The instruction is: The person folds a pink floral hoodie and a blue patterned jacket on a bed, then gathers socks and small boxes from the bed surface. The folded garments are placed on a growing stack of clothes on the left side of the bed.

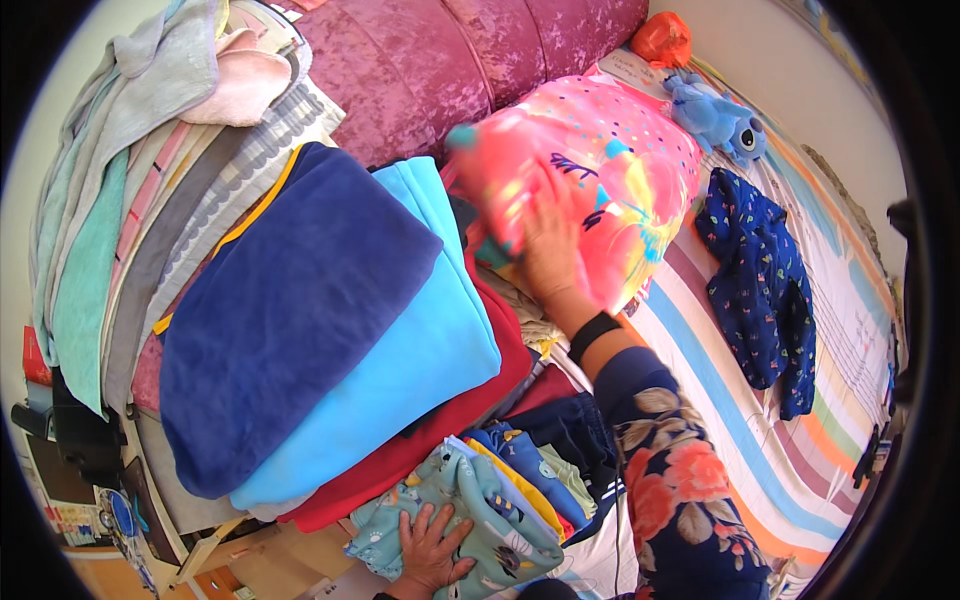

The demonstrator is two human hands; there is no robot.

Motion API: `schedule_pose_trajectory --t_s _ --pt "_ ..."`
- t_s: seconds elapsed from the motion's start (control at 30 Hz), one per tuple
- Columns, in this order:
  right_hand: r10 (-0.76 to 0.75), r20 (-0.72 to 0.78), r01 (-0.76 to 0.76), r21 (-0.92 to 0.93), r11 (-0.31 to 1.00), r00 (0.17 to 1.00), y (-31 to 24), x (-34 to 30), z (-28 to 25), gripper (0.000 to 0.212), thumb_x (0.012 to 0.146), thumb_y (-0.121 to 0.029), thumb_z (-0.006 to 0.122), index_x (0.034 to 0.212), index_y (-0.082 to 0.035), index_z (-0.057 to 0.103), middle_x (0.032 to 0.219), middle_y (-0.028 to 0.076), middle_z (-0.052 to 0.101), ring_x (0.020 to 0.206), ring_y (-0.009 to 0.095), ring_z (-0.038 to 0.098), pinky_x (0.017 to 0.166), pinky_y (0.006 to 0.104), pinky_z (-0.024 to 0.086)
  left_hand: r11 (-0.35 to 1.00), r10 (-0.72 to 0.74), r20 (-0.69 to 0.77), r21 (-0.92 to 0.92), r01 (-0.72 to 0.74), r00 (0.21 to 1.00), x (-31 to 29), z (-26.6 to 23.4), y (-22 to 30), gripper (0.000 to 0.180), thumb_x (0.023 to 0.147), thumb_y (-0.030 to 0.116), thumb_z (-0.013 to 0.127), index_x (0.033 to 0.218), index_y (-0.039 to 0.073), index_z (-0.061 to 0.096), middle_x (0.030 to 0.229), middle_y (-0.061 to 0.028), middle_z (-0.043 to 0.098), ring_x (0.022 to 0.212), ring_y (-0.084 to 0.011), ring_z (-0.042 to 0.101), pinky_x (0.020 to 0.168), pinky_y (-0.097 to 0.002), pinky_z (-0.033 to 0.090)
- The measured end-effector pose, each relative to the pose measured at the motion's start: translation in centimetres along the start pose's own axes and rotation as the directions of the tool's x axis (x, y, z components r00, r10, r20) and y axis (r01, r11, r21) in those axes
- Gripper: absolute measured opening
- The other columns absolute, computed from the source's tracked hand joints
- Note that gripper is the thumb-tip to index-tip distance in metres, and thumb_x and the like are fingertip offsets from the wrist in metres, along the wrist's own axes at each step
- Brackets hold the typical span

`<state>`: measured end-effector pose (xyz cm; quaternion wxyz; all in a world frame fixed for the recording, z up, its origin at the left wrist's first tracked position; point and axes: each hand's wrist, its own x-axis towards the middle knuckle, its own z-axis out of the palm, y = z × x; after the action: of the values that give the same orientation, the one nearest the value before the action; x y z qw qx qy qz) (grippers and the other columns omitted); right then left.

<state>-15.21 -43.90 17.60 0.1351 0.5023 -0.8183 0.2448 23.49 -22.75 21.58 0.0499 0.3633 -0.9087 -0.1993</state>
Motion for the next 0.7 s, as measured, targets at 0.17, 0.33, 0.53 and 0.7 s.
schedule_pose_trajectory --t_s 0.17,0.33,0.53,0.7 --pt "-0.110 0.026 0.113 -0.249 0.962 0.994 -1.5 -3.7 4.4 0.053 0.080 -0.021 0.047 0.131 -0.019 0.032 0.132 0.013 0.033 0.121 0.031 0.031 0.091 0.0553 0.028 1.000 -0.010 0.029 0.022 0.009 1.000 -0.4 0.3 -0.4 0.055 0.079 0.063 0.034 0.110 0.024 0.058 0.123 -0.0087 0.046 0.118 -0.0324 0.034 0.098 -0.0566 0.013" --pt "-0.051 0.197 0.093 -0.210 0.973 0.979 -0.1 -1.9 3.3 0.050 0.075 -0.014 0.053 0.123 -0.016 0.038 0.119 0.012 0.043 0.111 0.027 0.041 0.083 0.0446 0.038 1.000 0.000 0.002 0.010 0.000 1.000 -0.6 0.6 -0.5 0.056 0.080 0.063 0.033 0.108 0.022 0.059 0.123 -0.0099 0.046 0.118 -0.0336 0.034 0.098 -0.0571 0.012" --pt "0.029 0.326 -0.078 0.139 0.987 0.945 -1.0 1.3 -1.5 0.025 0.076 -0.015 0.051 0.101 -0.013 0.048 0.089 0.014 0.056 0.080 0.029 0.058 0.061 0.0415 0.047 1.000 -0.009 -0.030 -0.004 0.009 1.000 -0.1 0.0 0.0 0.056 0.080 0.062 0.032 0.107 0.021 0.059 0.121 -0.0109 0.047 0.118 -0.0350 0.034 0.098 -0.0575 0.012" --pt "-0.014 0.302 -0.048 0.199 0.979 0.953 -4.9 0.1 -0.6 0.021 0.077 -0.016 0.050 0.098 -0.012 0.051 0.085 0.013 0.055 0.078 0.031 0.058 0.062 0.0411 0.047 1.000 0.008 -0.021 0.006 -0.008 1.000 0.2 0.1 0.1 0.057 0.081 0.062 0.032 0.103 0.017 0.060 0.121 -0.0138 0.047 0.118 -0.0375 0.033 0.097 -0.0598 0.013"
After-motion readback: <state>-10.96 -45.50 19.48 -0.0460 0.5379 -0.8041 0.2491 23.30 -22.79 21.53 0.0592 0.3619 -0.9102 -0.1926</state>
